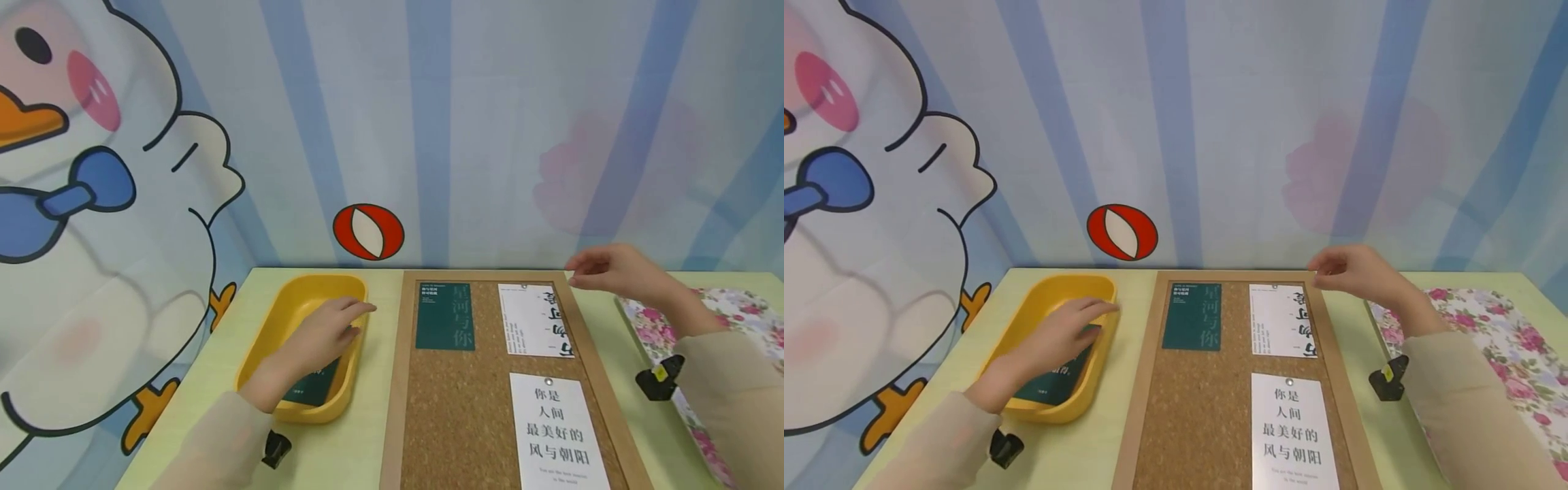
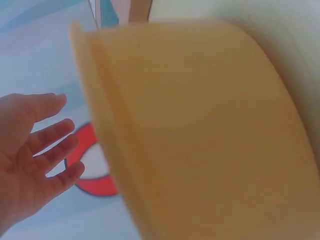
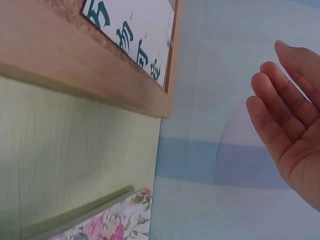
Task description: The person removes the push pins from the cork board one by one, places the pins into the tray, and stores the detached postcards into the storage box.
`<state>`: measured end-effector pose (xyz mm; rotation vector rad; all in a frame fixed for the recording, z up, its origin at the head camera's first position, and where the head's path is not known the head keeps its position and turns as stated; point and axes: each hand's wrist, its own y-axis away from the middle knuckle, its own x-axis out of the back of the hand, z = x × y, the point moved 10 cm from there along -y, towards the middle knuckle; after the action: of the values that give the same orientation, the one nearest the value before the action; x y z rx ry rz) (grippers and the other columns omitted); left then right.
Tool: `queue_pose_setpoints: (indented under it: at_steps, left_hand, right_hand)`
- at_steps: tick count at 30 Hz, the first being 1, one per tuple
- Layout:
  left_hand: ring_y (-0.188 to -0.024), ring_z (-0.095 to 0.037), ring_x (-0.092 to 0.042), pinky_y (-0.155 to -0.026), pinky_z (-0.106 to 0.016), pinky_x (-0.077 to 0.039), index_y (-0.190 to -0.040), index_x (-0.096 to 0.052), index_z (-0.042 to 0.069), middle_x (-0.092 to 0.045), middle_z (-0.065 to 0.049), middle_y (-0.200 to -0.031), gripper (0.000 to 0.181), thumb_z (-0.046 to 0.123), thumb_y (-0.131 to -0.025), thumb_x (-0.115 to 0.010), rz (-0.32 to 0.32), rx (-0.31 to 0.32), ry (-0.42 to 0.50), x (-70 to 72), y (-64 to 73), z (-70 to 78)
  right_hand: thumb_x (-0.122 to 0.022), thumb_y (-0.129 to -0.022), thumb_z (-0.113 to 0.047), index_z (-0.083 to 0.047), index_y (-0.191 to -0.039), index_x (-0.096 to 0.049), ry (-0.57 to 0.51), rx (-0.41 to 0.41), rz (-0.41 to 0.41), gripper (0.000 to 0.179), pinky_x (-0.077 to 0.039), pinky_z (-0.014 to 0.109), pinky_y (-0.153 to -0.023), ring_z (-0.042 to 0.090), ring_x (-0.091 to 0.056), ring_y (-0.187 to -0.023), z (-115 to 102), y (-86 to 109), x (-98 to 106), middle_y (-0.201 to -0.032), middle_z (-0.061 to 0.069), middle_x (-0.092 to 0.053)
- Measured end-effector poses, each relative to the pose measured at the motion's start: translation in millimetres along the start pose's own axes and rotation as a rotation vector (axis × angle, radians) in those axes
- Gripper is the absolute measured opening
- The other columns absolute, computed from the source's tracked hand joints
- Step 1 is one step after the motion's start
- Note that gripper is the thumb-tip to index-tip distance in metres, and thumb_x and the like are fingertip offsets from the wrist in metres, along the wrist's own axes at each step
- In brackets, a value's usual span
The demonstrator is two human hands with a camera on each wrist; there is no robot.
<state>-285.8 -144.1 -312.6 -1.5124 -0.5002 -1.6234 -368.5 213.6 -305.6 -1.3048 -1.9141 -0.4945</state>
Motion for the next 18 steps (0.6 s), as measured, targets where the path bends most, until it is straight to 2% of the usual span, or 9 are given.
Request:
queue_pose_setpoints:
  at_steps: [4,12,18]
  left_hand:
    - [-0.099,-0.027,-0.057,-0.086,-0.04,-0.048,-0.124,-0.057,0.004,-0.06,-0.013,-0.112,0.039,0.0,-0.085,-0.064,0.035,0.028,0.013,8.8,11.2,-14.3]
    - [-0.1,-0.027,-0.057,-0.085,-0.04,-0.049,-0.122,-0.057,0.002,-0.06,-0.012,-0.111,0.038,-0.001,-0.085,-0.064,0.032,0.072,0.001,15.7,34.4,-35.8]
    - [-0.104,-0.028,-0.056,-0.087,-0.043,-0.048,-0.124,-0.057,0.005,-0.058,-0.011,-0.117,0.04,0.003,-0.086,-0.065,0.039,0.168,0.005,21.4,48.7,-54.4]
  right_hand:
    - [-0.065,-0.089,-0.017,0.0,-0.109,-0.063,-0.013,0.006,0.002,0.026,-0.05,0.027,-0.068,0.007,-0.06,-0.08,-4,-3.9,-4,-0.093,0.007,-0.065]
    - [-0.063,-0.09,-0.014,-0.001,-0.107,-0.063,-0.026,0.046,-0.009,0.022,-0.05,0.027,-0.07,0.014,-0.062,-0.082,-16,-10.8,-12,-0.092,0.007,-0.066]
    - [-0.065,-0.088,-0.016,-0.001,-0.108,-0.063,-0.047,0.044,-0.022,0.025,-0.05,0.03,-0.071,0.016,-0.061,-0.082,-23,-18.1,-21,-0.092,0.005,-0.066]
